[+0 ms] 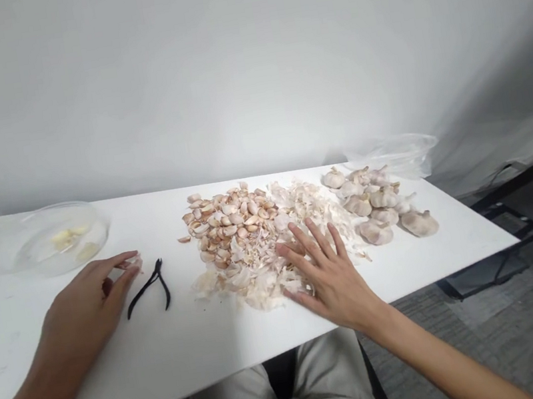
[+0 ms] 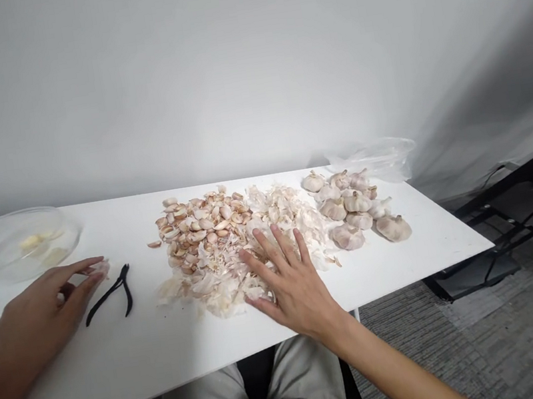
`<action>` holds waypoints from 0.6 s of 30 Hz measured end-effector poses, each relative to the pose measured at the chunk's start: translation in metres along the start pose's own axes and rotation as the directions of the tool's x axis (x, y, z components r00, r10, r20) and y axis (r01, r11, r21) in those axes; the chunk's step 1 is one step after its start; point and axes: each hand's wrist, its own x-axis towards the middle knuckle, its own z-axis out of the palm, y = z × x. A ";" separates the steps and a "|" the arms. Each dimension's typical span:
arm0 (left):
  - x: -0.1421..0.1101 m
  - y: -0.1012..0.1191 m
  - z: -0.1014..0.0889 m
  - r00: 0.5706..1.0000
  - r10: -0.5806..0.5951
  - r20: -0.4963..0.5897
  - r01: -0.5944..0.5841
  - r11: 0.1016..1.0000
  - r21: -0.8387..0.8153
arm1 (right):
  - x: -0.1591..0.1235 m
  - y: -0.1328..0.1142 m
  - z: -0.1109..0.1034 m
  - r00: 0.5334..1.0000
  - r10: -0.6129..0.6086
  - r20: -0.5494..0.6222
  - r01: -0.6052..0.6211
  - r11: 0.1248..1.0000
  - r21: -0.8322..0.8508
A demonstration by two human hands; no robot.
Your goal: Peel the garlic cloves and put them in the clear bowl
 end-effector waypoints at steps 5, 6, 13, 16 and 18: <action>-0.002 0.002 -0.001 0.998 -0.034 -0.053 0.031 0.997 -0.070 | 0.000 0.010 -0.002 1.000 0.006 -0.016 -0.006 1.000 0.008; -0.002 0.003 -0.001 0.997 -0.039 -0.059 0.034 0.996 -0.085 | -0.002 0.010 -0.002 1.000 -0.002 -0.021 0.003 1.000 0.014; -0.008 0.015 -0.013 0.978 -0.175 -0.115 0.140 0.955 -0.262 | -0.013 0.003 -0.012 0.996 -0.053 -0.068 0.057 0.997 0.052; -0.009 0.022 -0.021 0.958 -0.273 -0.091 0.219 0.896 -0.387 | -0.016 0.004 -0.016 0.988 -0.050 -0.148 0.064 0.994 0.091; -0.011 0.024 -0.023 0.952 -0.295 -0.084 0.238 0.883 -0.405 | -0.019 0.008 -0.018 0.982 -0.039 -0.185 0.060 0.992 0.110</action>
